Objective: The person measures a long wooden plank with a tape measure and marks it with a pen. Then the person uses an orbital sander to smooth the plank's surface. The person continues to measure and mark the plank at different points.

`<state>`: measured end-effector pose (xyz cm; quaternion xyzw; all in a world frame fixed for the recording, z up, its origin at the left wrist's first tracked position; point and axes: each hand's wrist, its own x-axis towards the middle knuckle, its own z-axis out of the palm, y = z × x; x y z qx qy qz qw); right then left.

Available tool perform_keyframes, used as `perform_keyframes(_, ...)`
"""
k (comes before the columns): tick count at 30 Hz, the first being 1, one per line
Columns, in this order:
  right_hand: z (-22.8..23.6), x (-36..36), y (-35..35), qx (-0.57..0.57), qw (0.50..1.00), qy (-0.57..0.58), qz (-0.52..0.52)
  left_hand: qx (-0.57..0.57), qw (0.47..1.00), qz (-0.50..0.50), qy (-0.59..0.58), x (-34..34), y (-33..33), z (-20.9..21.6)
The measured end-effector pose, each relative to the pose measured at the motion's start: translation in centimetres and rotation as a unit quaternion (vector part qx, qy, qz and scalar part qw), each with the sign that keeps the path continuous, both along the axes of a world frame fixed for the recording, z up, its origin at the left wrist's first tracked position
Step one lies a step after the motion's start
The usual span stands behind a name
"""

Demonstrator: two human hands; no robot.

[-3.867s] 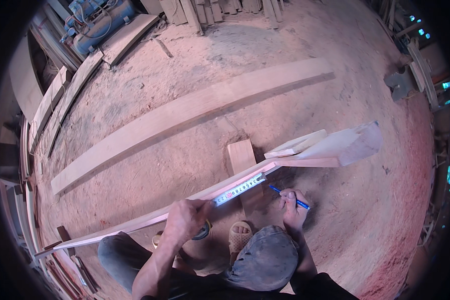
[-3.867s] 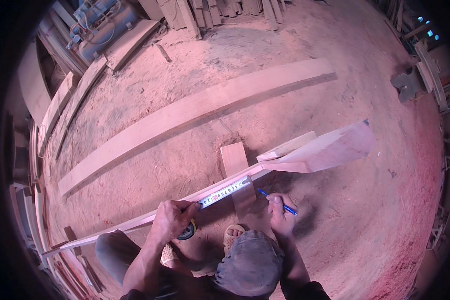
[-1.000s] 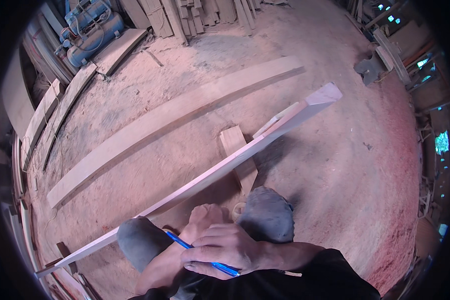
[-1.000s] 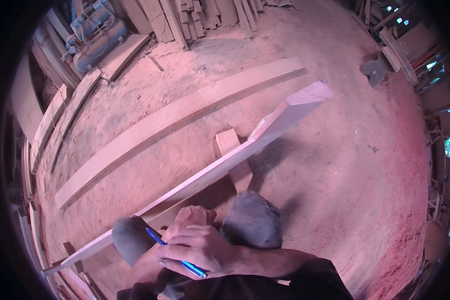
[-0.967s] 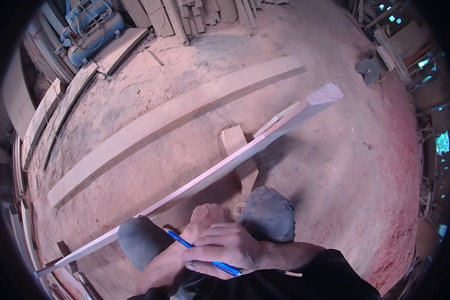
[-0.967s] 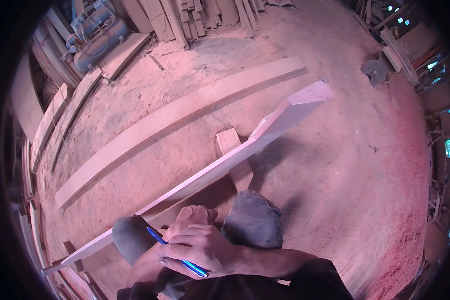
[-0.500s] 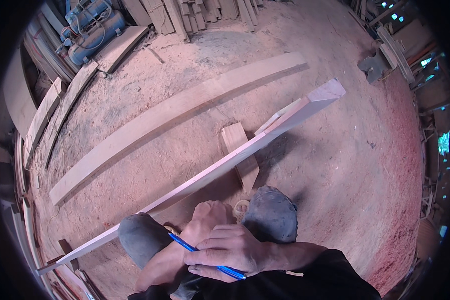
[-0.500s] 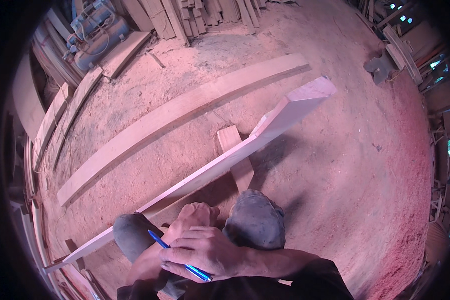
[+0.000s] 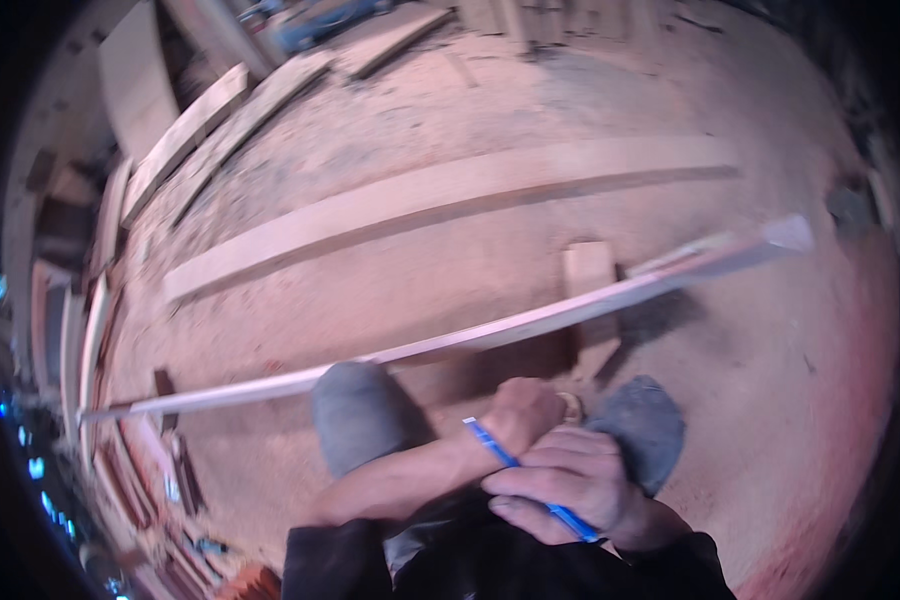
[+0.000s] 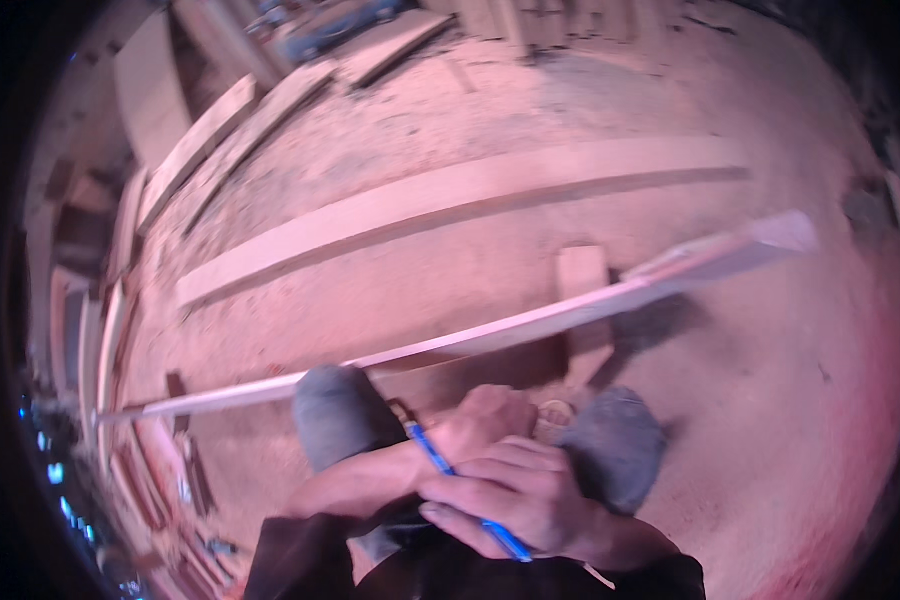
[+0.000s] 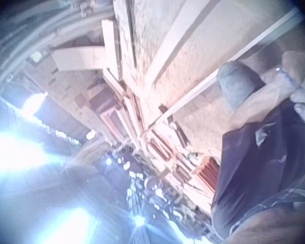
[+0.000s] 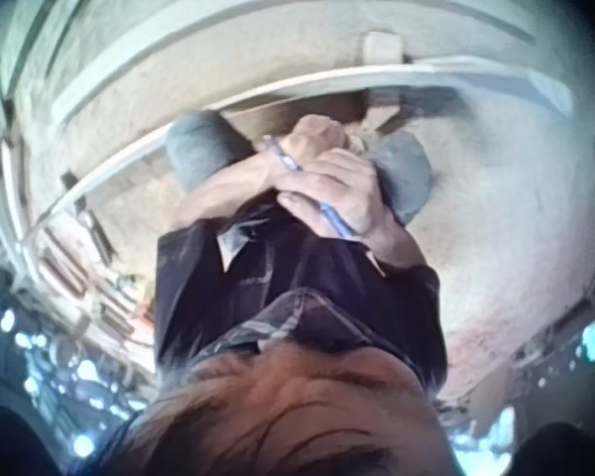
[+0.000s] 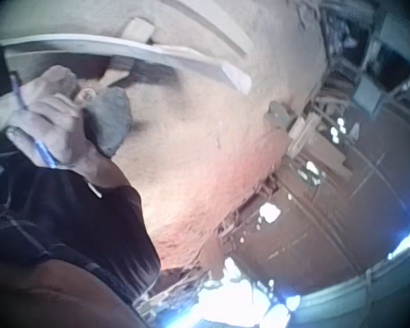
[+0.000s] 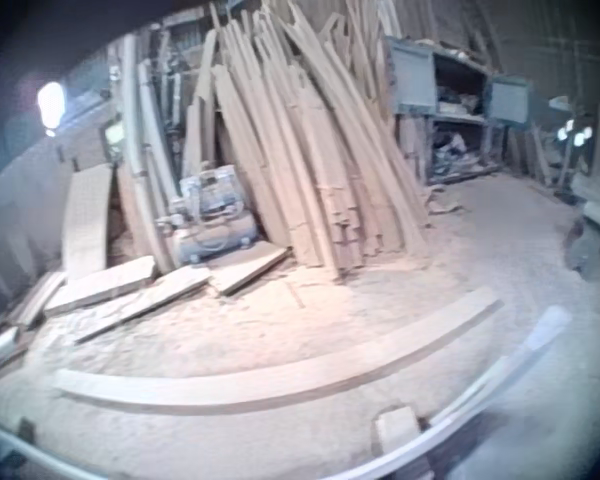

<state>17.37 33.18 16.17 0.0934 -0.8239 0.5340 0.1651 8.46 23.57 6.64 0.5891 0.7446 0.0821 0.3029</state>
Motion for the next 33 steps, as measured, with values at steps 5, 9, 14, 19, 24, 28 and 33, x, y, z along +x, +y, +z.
perform_keyframes(5, 0.3, -0.4, -0.5, -0.007, 1.0, 0.005, 0.005, -0.071, 0.997, -0.013, 0.027, 1.0, 0.7, -1.4)
perform_keyframes(9, 0.4, -0.5, -0.7, 0.009, 1.0, 0.003, 0.005, -0.078, 0.997, 0.005, 0.008, 0.7, 0.6, -1.0)
perform_keyframes(14, 0.0, -0.2, -1.3, 0.015, 1.0, 0.02, -0.011, -0.07, 0.997, 0.021, -0.024, 0.0, -0.3, -0.6)
perform_keyframes(19, -0.1, 0.0, -1.5, 0.014, 0.999, 0.023, -0.026, 0.016, 1.0, 0.011, -0.003, 0.8, -1.1, -2.9)
perform_keyframes(24, 0.0, 0.1, -1.5, -0.002, 0.999, 0.028, -0.026, -0.002, 0.999, -0.017, 0.033, 1.0, -2.0, -4.1)
perform_keyframes(28, 0.1, 0.3, -1.2, 0.003, 1.0, 0.022, -0.02, 0.067, 0.997, 0.033, -0.004, 0.8, -1.9, -3.0)
perform_keyframes(33, 0.1, 0.4, -0.7, 0.008, 1.0, 0.016, -0.017, 0.138, 0.985, 0.024, 0.1, 1.2, -1.7, -1.7)
